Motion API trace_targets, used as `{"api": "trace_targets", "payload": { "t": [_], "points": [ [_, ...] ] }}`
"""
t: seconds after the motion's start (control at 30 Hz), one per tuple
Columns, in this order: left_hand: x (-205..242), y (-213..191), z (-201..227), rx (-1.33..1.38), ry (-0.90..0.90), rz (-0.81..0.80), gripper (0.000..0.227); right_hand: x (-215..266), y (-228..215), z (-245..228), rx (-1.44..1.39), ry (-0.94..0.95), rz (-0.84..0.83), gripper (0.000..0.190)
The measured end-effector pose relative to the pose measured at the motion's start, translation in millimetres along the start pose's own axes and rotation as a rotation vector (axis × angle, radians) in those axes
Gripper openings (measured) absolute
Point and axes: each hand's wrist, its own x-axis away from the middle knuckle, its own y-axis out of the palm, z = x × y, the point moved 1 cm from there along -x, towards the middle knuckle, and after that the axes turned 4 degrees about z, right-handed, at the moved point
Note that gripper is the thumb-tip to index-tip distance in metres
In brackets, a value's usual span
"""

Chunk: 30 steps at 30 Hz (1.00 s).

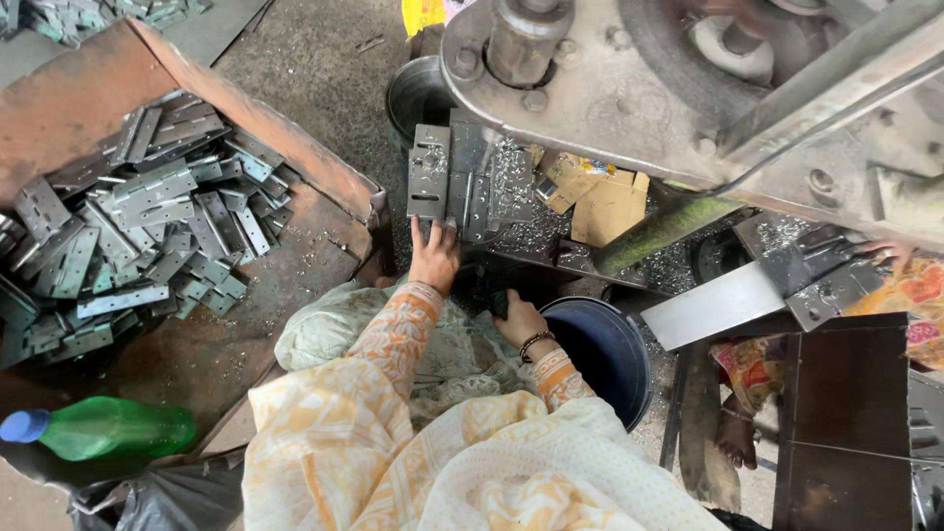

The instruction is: The person repeatedly picks up small metal brackets from a pile, places them into a press machine, and operates the lever to process them. The processed brackets are ejected and collected in a bucket below.

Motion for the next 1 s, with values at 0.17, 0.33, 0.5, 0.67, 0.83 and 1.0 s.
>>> {"api": "trace_targets", "payload": {
  "t": [0.17,0.33,0.5,0.67,0.83,1.0],
  "points": [
    [-21.2,5.2,-5.5,-0.059,0.001,0.01,0.038,3.4,-1.7,-1.1,0.001,-0.019,0.02,0.052],
    [-37.4,-26.3,-12.1,0.0,0.041,0.083,0.032,0.0,-0.4,4.8,0.018,-0.03,-0.014,0.064],
    [-53.5,-64.6,-11.4,0.258,-0.093,0.206,0.016,-19.1,-4.5,16.6,-0.103,-0.18,0.204,0.07],
    [-49.3,-38.3,-13.3,0.714,-0.567,0.281,0.023,-64.6,-18.0,28.0,-0.406,-0.106,0.412,0.059],
    [-49.0,16.9,-13.4,1.596,-0.806,0.13,0.032,-91.6,-37.2,27.8,-1.262,-0.1,0.407,0.033],
    [-69.0,4.8,-42.8,1.038,-0.698,-0.045,0.038,-87.1,-74.8,6.8,-0.954,-0.305,0.729,0.021]
  ]
}}
